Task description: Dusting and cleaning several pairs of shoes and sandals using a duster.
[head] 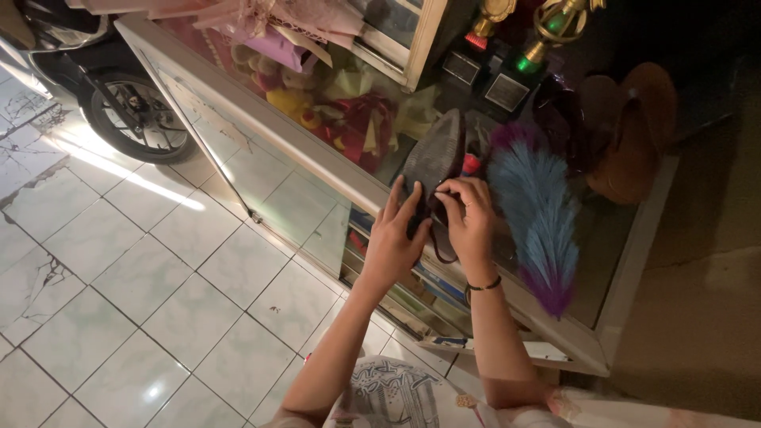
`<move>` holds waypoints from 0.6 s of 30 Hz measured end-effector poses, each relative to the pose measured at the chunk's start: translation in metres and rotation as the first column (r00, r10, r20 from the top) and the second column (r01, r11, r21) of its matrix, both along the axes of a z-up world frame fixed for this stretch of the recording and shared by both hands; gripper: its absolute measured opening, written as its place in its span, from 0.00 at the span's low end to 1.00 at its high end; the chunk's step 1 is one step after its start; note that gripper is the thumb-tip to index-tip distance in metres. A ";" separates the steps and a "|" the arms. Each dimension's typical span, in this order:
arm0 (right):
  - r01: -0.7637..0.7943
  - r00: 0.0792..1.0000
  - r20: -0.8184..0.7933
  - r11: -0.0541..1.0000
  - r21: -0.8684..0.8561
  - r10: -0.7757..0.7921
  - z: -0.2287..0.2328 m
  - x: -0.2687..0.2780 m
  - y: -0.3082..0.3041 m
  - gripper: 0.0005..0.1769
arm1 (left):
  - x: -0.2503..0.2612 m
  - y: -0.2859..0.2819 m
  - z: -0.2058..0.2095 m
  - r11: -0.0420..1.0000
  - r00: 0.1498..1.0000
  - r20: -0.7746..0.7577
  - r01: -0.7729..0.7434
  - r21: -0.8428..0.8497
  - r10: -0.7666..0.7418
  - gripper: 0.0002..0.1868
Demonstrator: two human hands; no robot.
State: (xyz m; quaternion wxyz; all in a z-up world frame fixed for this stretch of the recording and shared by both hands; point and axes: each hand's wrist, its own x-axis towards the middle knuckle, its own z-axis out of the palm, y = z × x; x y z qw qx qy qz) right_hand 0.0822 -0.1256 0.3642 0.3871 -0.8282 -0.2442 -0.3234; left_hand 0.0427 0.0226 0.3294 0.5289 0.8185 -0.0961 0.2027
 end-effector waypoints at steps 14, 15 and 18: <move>-0.103 0.990 -0.084 0.985 0.141 0.116 0.007 0.003 -0.002 0.20 | 0.015 0.024 -0.059 0.681 0.905 -0.222 0.095 -0.726 -0.364 0.38; -0.102 0.990 -0.083 0.982 0.159 0.116 0.003 0.004 -0.004 0.21 | 0.013 0.025 -0.065 0.601 0.857 -0.293 0.024 -0.799 -0.425 0.36; -0.182 0.960 -0.170 0.956 0.229 0.223 0.009 -0.004 0.000 0.22 | 0.017 0.035 -0.084 0.363 0.844 0.132 0.358 -0.860 -0.520 0.28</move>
